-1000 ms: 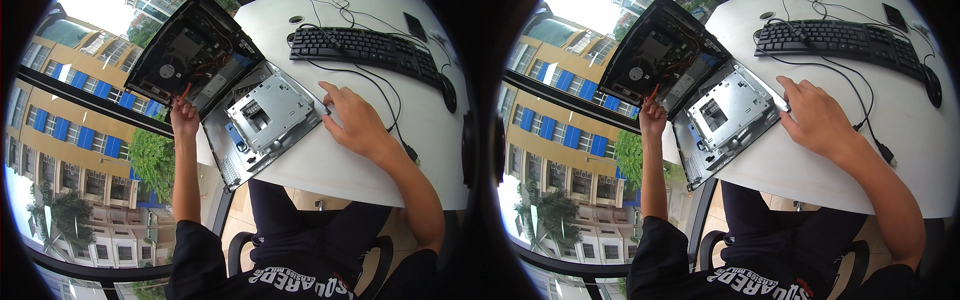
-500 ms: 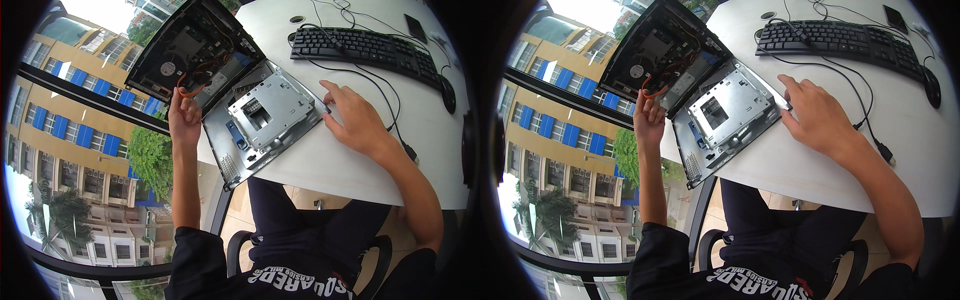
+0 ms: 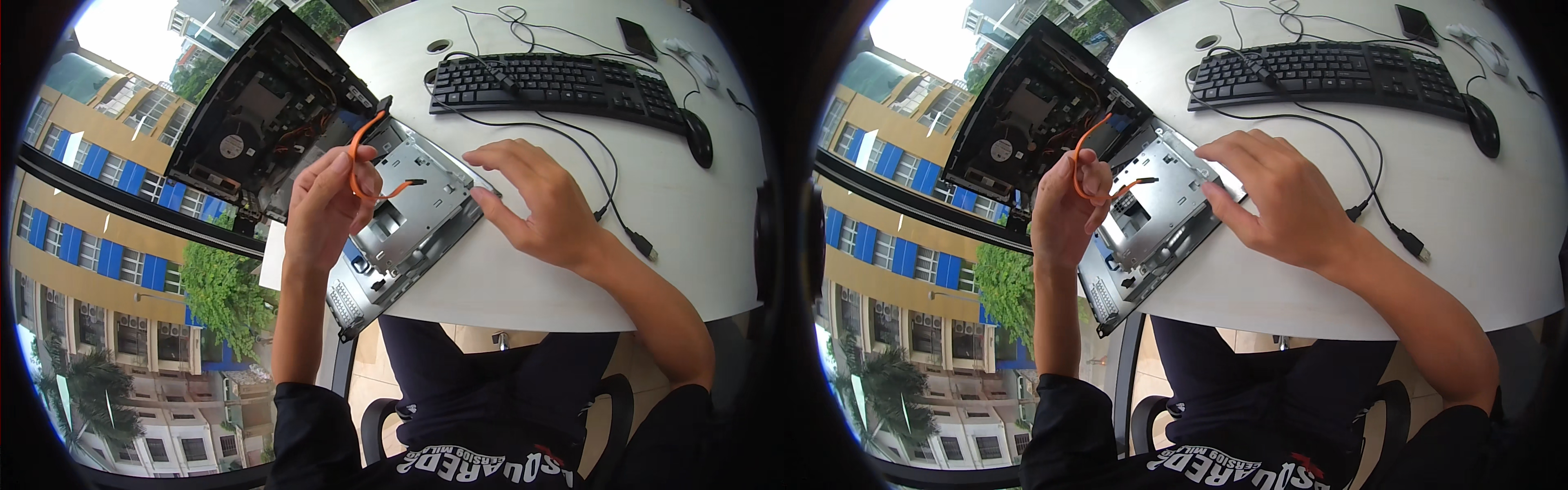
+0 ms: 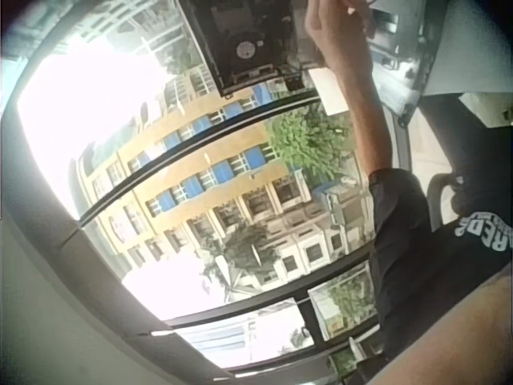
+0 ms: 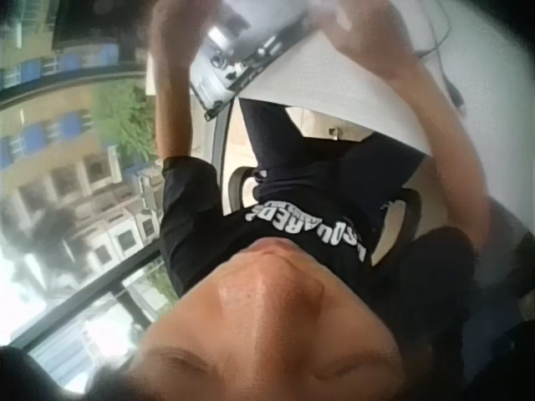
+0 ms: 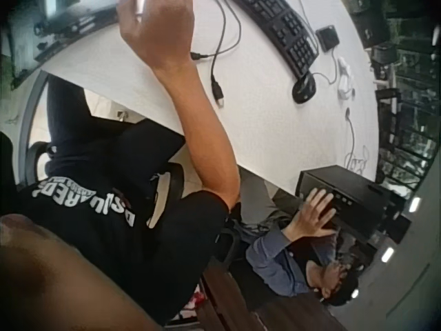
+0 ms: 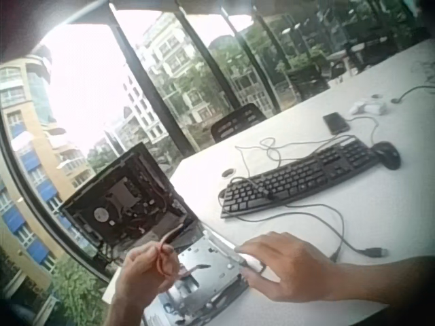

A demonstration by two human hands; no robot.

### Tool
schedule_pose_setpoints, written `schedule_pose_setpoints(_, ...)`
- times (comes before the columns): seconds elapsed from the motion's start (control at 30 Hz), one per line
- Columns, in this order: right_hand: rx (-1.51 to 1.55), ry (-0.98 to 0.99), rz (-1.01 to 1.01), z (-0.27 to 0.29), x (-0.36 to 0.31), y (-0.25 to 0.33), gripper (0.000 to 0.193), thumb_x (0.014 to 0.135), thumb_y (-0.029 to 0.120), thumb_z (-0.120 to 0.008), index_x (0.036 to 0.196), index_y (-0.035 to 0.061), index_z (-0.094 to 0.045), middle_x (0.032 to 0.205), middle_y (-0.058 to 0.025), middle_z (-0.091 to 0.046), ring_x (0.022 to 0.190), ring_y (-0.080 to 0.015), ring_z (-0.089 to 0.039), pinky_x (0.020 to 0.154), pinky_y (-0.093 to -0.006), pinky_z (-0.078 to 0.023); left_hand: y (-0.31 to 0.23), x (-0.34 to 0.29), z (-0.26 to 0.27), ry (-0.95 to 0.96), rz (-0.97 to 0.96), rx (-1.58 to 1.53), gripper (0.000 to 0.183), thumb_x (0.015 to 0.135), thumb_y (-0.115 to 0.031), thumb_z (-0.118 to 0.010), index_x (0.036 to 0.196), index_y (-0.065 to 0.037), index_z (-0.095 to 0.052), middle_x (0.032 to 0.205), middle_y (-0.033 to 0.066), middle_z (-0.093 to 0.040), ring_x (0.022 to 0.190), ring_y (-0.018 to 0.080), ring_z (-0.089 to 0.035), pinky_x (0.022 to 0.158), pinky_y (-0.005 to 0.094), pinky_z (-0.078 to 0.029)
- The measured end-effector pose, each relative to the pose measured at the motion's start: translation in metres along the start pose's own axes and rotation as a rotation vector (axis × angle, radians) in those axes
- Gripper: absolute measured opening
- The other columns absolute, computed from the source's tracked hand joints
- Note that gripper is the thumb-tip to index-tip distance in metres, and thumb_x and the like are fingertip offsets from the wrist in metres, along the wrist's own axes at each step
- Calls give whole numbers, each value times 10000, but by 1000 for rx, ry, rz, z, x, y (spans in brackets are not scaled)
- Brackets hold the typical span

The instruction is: Remove various internal components from a desktop computer tower.

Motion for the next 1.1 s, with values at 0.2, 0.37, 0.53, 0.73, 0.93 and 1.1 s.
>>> schedule_pose_setpoints(0.2,31,38,54,-3,-1,3,290,870,168,-722,1103,3,-671,976,-144,-688,896,-317,-652,842,-415,-503,18,34,-22,180,23,-10,351,1056,-212,-511,1216,85,-609,747,71,-578,735,157,-551,391,201,-400)
schedule_pose_setpoints(0.37,-6,60,73,-7,-2,0,199,865,148,-747,995,11,-685,919,-104,-692,830,-275,-647,753,-380,-495,16,55,-20,232,-34,26,313,1030,-190,-572,1187,74,-633,795,138,-702,713,158,-692,452,230,-474)
schedule_pose_setpoints(0.53,55,22,43,0,0,10,148,845,100,-772,929,12,-687,834,-106,-685,719,-267,-633,659,-361,-486,6,63,-12,223,-134,55,228,1013,-147,-595,1114,56,-607,848,206,-732,688,177,-718,458,203,-488)
schedule_pose_setpoints(0.73,87,47,49,-7,0,12,149,837,86,-777,930,10,-689,801,-100,-674,696,-264,-623,646,-359,-477,8,47,-7,290,-179,109,312,892,-111,-747,1117,52,-605,864,205,-745,746,193,-742,495,187,-500)
schedule_pose_setpoints(0.93,57,90,64,-11,-1,17,149,830,80,-782,933,17,-695,797,-94,-672,700,-259,-630,646,-356,-483,5,41,-20,330,-113,309,618,724,-187,-884,1196,122,-634,894,201,-753,780,198,-742,585,232,-530)
schedule_pose_setpoints(1.1,41,91,84,-14,-1,14,181,811,40,-787,966,1,-702,822,-107,-680,698,-255,-632,628,-346,-489,6,39,-15,360,-197,309,226,776,-9,-810,984,45,-742,869,189,-756,819,226,-740,672,298,-562)
Point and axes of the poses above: each hand's wrist, its own x-axis towards the middle knuckle, its own z-axis out of the back of the hand, y = z × x, the point moved 5 cm from there along x, towards the middle knuckle
